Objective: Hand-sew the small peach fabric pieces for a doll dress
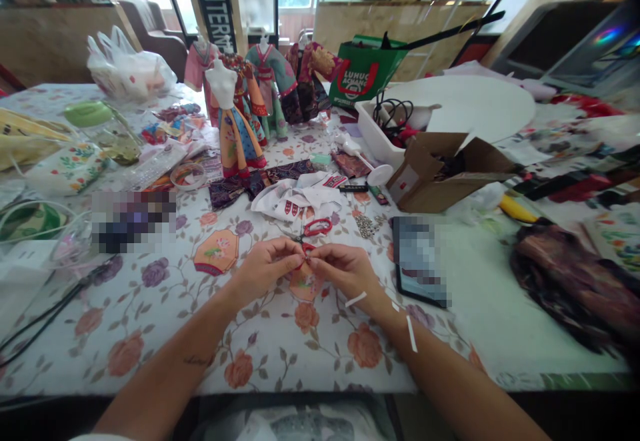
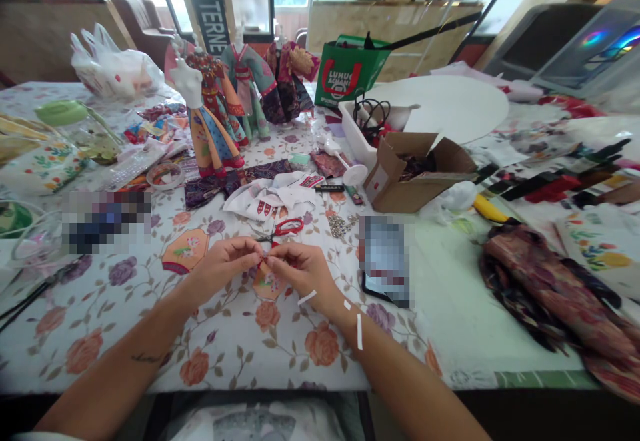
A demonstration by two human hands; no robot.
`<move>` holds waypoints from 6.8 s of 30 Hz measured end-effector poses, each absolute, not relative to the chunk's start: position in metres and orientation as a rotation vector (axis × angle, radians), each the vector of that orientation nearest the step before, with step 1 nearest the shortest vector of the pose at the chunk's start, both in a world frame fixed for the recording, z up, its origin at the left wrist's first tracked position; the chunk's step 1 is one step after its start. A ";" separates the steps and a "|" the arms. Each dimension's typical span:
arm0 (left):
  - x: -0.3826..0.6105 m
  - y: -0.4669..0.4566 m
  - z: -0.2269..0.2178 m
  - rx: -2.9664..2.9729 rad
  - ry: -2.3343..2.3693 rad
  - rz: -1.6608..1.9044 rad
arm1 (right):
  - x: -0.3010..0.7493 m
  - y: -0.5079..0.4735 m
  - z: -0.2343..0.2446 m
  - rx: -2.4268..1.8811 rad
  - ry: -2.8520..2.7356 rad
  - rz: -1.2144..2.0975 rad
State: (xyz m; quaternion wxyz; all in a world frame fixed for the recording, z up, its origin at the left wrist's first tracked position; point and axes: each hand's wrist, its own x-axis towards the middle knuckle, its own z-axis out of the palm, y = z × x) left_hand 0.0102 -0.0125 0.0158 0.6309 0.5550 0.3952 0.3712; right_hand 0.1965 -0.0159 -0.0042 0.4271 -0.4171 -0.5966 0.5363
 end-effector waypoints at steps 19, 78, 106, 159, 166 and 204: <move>0.008 -0.015 0.019 1.868 1.020 0.970 | 0.195 -0.015 -0.009 -1.038 -1.418 1.425; 0.015 -0.019 0.012 1.787 1.159 1.095 | 0.191 -0.016 -0.003 -1.064 -1.316 1.447; 0.017 -0.019 0.009 2.373 1.086 1.387 | 0.191 -0.016 -0.005 -1.027 -1.309 1.435; -0.004 0.004 -0.002 1.506 1.460 1.253 | 0.195 -0.009 -0.008 -0.983 -1.017 1.780; -0.002 0.006 -0.004 1.796 1.463 1.185 | 0.198 -0.010 -0.017 -0.882 -1.073 2.041; 0.004 -0.006 0.013 1.135 0.848 0.967 | 0.196 -0.009 -0.001 -0.969 -1.222 1.708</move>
